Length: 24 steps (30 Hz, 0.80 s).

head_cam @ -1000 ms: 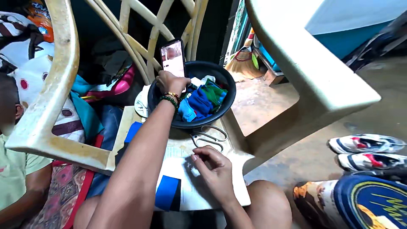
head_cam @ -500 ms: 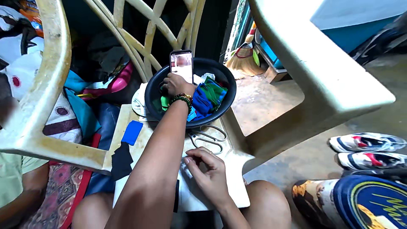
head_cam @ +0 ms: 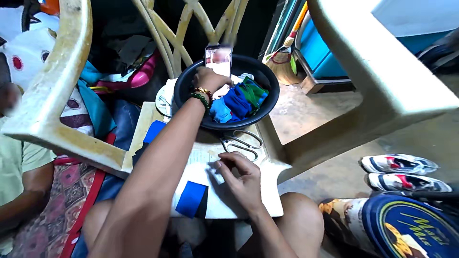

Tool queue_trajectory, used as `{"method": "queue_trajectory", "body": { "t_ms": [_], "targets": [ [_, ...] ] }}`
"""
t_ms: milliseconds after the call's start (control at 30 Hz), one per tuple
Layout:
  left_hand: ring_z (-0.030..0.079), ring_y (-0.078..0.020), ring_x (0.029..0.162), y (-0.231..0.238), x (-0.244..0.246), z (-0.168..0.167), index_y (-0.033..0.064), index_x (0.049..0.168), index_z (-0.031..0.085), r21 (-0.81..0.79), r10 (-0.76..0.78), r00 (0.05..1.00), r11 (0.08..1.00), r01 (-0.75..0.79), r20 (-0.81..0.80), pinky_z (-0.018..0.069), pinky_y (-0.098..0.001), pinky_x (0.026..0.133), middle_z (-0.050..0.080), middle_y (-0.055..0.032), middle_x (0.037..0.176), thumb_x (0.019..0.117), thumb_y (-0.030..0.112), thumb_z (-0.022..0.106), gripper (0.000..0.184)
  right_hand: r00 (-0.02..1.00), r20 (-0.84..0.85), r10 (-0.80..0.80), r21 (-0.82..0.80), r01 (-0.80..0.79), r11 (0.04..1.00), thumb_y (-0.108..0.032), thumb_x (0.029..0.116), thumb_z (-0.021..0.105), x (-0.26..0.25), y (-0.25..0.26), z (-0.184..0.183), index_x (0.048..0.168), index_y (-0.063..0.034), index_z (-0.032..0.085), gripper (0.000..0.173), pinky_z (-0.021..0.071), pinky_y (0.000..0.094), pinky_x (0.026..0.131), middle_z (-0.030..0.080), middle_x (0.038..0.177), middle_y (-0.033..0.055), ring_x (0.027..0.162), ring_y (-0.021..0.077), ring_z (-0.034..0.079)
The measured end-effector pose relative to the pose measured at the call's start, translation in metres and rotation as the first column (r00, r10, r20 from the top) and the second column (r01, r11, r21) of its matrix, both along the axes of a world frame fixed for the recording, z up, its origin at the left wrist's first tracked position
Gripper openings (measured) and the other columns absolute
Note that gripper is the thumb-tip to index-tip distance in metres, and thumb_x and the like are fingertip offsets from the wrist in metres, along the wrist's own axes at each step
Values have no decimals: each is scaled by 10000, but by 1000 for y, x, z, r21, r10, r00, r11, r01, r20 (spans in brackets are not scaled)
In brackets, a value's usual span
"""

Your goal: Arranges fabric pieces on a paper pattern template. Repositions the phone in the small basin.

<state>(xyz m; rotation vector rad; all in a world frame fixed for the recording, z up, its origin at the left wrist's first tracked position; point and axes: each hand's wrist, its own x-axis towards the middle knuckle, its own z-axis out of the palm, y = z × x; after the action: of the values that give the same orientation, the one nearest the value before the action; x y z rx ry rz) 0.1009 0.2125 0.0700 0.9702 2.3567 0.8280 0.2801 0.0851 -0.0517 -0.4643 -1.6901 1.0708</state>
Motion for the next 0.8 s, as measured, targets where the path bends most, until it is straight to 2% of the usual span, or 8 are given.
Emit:
{"method": "queue_trajectory", "body": {
  "t_ms": [33,100,167,267,400,533,667,800],
  "targets": [
    [559,-416,1232,-14,-4,7,-117,1366,497,70,-33,999,997,33,-2,443,-577,1036,567,-310,1319,817,318,848,784,1000,-9,-15,4,15,1000,-21,899,632,1,0,-1,955,112,708,162,535,135,719,696,840,83,749,-10,631],
    [600,-316,1052,-52,-14,17,-39,1396,508,227,-95,995,969,95,-12,489,-499,894,603,-237,1235,870,293,806,690,999,-25,-41,13,42,999,-19,894,632,3,1,-4,944,105,702,151,545,146,737,698,844,60,758,-22,633],
    [645,-258,1094,-105,-22,24,-4,1412,529,405,-103,994,907,110,-39,553,-423,896,613,-200,1298,907,247,771,614,997,-42,-60,20,61,998,-13,896,631,5,3,-8,964,98,699,147,550,154,747,697,869,40,775,-26,633],
    [668,-168,1077,-184,-34,5,-27,1288,601,606,-73,981,777,169,-181,573,-321,908,648,-152,1241,942,158,705,406,993,-65,-95,42,97,994,0,906,634,4,2,-12,978,86,696,128,550,151,746,695,886,16,784,-34,631],
    [683,-134,1049,-249,-43,-37,13,1216,642,620,32,984,780,84,-173,582,-295,881,677,-116,1179,959,118,686,281,990,-35,-136,235,140,962,-5,922,612,2,2,-16,963,98,692,137,544,169,762,697,872,78,792,4,640],
    [668,-252,1081,-264,-56,-75,-44,1184,676,594,56,972,799,92,-226,559,-404,933,664,-195,1236,959,46,648,243,991,58,-123,450,84,889,-15,936,590,-4,-3,-1,944,102,693,156,515,163,782,685,840,161,801,71,640],
    [673,-276,1128,-269,-58,-102,-46,1130,720,575,57,956,808,127,-290,546,-423,966,685,-198,1222,940,-5,629,214,981,191,-30,460,-63,886,-13,916,569,-20,-8,17,937,86,705,170,512,157,783,693,892,172,828,80,642],
    [672,-295,1151,-273,-58,-114,-54,1112,733,604,86,964,793,86,-250,534,-424,998,691,-213,1218,928,-23,633,212,917,393,63,376,-223,899,7,876,584,-52,-4,34,949,69,744,186,559,245,807,722,956,185,851,151,693]
  ]
}}
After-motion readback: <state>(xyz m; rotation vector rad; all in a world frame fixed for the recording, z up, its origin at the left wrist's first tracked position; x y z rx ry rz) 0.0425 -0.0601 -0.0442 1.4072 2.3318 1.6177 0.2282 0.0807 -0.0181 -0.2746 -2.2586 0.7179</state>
